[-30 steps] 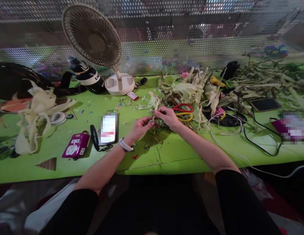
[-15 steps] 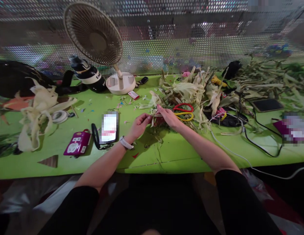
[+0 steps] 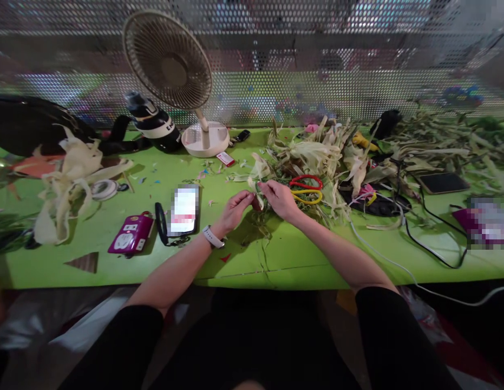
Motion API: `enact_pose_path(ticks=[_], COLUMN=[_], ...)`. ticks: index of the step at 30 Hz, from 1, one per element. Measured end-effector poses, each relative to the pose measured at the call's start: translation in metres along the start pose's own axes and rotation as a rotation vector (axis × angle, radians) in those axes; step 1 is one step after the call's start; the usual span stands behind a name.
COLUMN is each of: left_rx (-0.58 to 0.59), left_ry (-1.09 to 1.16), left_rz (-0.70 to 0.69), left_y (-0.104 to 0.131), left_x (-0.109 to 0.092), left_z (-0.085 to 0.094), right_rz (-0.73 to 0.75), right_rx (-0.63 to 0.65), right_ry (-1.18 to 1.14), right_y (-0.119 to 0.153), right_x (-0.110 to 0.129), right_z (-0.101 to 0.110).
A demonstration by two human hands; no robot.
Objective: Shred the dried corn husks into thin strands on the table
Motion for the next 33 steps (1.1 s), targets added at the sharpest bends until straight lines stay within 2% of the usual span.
enact_pose_path(ticks=[6,14,19,23,25,29,33], left_rx=[-0.085,0.033,0.025,0.088,0.103,0.045,0.095], left_ry=[0.092,0.057,0.031,0.017,0.003,-0.016,0.007], left_rz=[-0.016,0.088,0.064,0.078,0.080,0.043,0.104], left_y=[0.000,0.001,0.001,0.002,0.003,0.003,0.002], left_x=[0.002,0.013,0.013,0.016,0.016,0.011,0.013], left_z=[0.011,-0.005,-0.003,-0.008,-0.010,-0.005,-0.009], right_rz=[0.042,0.098,0.098,0.093,0.111,0.155,0.173], right_rx=[0.021,0.021,0.042,0.099,0.076,0.020,-0.031], right_ry=[0.018,0.150,0.135,0.045,0.011,-0.004,0.041], right_y=[0.001,0.004,0.003,0.001,0.000,0.000,0.002], right_x=[0.003,0.006,0.006,0.007,0.009,0.010,0.010], right_z=[-0.002,-0.008,-0.006,-0.004,0.000,0.001,0.001])
Point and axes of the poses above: each hand's wrist, its own y-axis away from the middle knuckle, its own z-axis out of the back of the hand, x = y × z, the point moved 9 cm from there along -y, towards the middle knuckle, and after that the axes turned 2 degrees about z, right-handed, at the moved point
